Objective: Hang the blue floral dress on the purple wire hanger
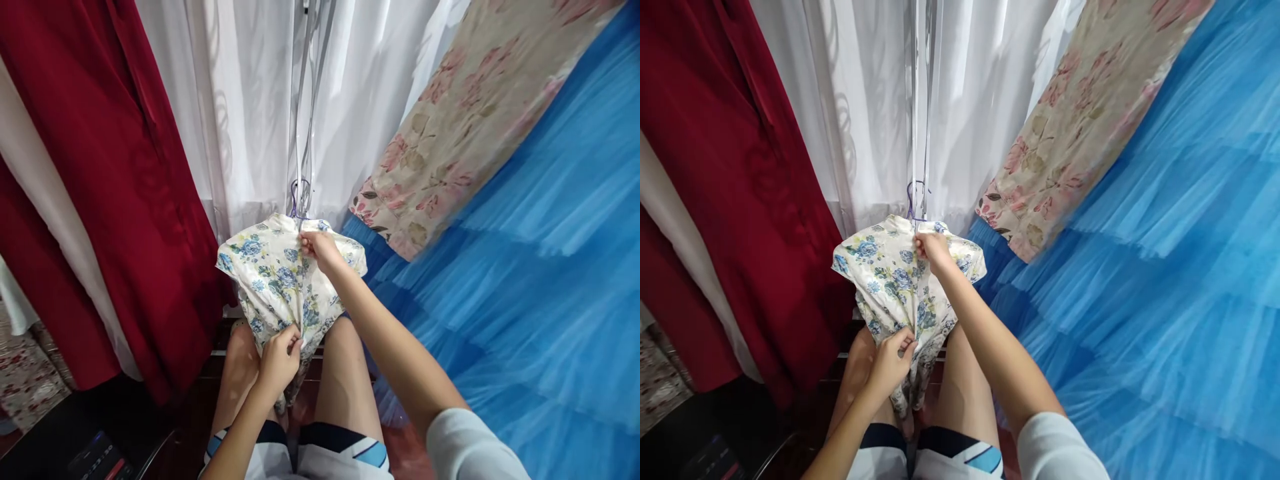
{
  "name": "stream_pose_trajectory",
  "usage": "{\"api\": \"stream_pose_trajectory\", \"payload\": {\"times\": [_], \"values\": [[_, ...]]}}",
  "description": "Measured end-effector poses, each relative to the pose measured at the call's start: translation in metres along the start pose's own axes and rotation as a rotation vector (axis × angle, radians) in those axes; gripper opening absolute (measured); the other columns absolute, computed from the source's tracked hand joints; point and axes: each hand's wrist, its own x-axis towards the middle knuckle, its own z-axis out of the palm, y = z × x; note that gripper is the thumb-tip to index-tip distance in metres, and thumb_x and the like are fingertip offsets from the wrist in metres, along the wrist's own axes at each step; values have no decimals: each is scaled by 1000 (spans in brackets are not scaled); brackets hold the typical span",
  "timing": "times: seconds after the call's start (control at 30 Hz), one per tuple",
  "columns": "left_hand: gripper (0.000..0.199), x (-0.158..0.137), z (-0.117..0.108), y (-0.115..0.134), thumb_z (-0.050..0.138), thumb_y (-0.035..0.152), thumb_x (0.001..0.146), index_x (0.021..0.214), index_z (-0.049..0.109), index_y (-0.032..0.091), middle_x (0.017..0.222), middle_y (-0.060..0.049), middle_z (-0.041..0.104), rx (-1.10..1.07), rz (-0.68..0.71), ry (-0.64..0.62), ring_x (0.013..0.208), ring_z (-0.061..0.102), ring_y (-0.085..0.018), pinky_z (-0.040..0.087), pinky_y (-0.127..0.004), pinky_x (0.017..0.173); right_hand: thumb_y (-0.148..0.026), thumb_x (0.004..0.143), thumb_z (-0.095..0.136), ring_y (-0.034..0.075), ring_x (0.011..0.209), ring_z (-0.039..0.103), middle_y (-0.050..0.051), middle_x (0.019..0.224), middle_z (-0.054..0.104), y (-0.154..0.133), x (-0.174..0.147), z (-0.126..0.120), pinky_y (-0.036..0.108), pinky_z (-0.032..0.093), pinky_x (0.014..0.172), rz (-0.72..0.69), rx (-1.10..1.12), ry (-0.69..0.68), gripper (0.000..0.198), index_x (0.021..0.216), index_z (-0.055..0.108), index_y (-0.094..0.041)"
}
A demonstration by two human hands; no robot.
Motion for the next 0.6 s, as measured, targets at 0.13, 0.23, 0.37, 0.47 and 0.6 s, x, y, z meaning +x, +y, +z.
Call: {"api": "stream_pose_trajectory", "payload": {"times": [0.13, 0.23, 0.37, 0.47, 0.6], "values": [[9, 10, 1, -14, 55, 17, 83, 78, 60, 21, 66, -2, 62, -21, 46, -132, 62, 59, -18, 40, -25, 61, -27, 77, 61, 6, 39, 36, -4, 50, 46, -8, 8, 5, 21, 22, 40, -84, -50, 18, 20, 62, 54, -17], [6, 32, -16, -13, 58, 22, 84, 86, 64, 21, 69, -2, 63, -52, 79, -131, 65, 60, -18, 41, -25, 63, -29, 79, 60, 7, 41, 37, -4, 50, 48, -1, -10, 3, 21, 24, 41, -169, -92, 34, 20, 64, 54, -18], [30, 95, -70, 30, 51, 34, 94, 121, 59, 23, 68, 2, 56, -52, 217, 235, 61, 52, -15, 39, -25, 63, -32, 81, 62, 8, 47, 42, -4, 50, 49, 1, -31, 1, 22, 30, 47, -272, -172, 39, 25, 62, 52, -18], [33, 144, -103, 75, 47, 36, 97, 125, 58, 23, 74, 1, 58, 62, 386, 247, 59, 50, -14, 38, -24, 64, -34, 84, 60, 10, 49, 43, -3, 52, 49, -6, -37, 1, 23, 32, 50, -370, -283, 19, 27, 64, 51, -19], [25, 180, -109, 107, 45, 31, 97, 95, 67, 20, 74, -2, 64, 308, 514, 152, 67, 58, -17, 37, -25, 64, -34, 87, 54, 12, 52, 42, -4, 55, 45, 1, -36, 3, 24, 31, 53, -441, -457, 102, 27, 65, 46, -21]]}}
